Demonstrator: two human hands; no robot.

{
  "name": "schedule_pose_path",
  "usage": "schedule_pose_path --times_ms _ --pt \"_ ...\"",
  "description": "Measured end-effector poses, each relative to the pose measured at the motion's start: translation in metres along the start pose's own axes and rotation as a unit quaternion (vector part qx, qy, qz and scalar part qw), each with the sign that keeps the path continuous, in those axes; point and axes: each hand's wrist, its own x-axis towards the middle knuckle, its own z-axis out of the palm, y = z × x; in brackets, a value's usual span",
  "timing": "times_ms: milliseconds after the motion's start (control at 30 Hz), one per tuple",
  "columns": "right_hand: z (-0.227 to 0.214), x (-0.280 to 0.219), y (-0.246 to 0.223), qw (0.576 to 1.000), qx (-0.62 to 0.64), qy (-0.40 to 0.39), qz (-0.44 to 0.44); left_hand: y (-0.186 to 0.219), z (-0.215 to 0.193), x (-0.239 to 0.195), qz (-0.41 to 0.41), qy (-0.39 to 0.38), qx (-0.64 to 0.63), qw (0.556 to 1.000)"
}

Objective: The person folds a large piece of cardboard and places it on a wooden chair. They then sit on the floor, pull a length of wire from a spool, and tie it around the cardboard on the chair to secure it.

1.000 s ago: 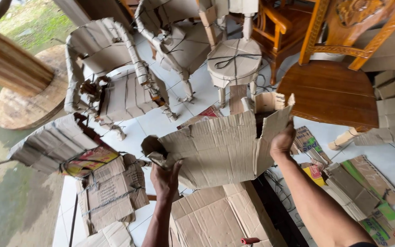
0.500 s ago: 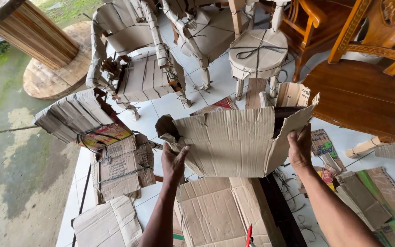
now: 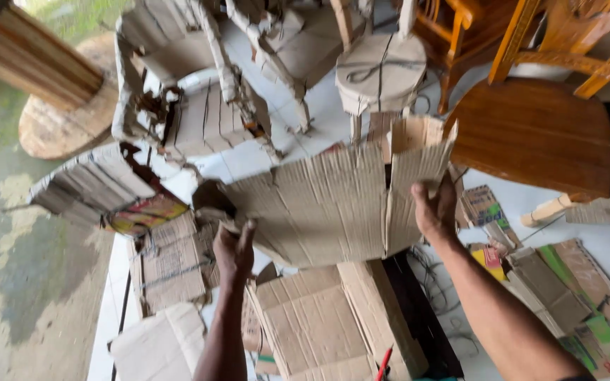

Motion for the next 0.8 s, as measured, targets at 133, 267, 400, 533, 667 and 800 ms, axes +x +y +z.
schedule_pose_path --times_ms 133,267,400,533,667,800 --pt "0.015 0.024 -0.055 0.999 0.011 0.012 -0.045 0.015 -0.001 0.003 -0.005 0.010 -0.019 1.000" --pt "0.008 0.015 -0.006 0.997 -0.018 0.070 0.003 -0.010 0.001 -0.003 -0.018 -0.003 -0.079 0.997" --pt "0.014 0.025 0.003 0.984 0.018 0.153 0.089 -0.044 0.008 0.019 -0.024 -0.017 -0.106 0.994" --pt "0.026 0.035 -0.117 0.961 0.105 0.185 0.177 0.002 0.010 0.004 -0.039 -0.005 -0.143 0.989" --pt "0.027 0.035 -0.097 0.949 0.108 0.202 0.215 0.004 0.012 0.003 -0.057 0.003 -0.166 0.985" --pt "0.024 0.028 -0.095 0.955 0.102 0.193 0.200 0.046 0.004 -0.007 -0.059 0.002 -0.205 0.977"
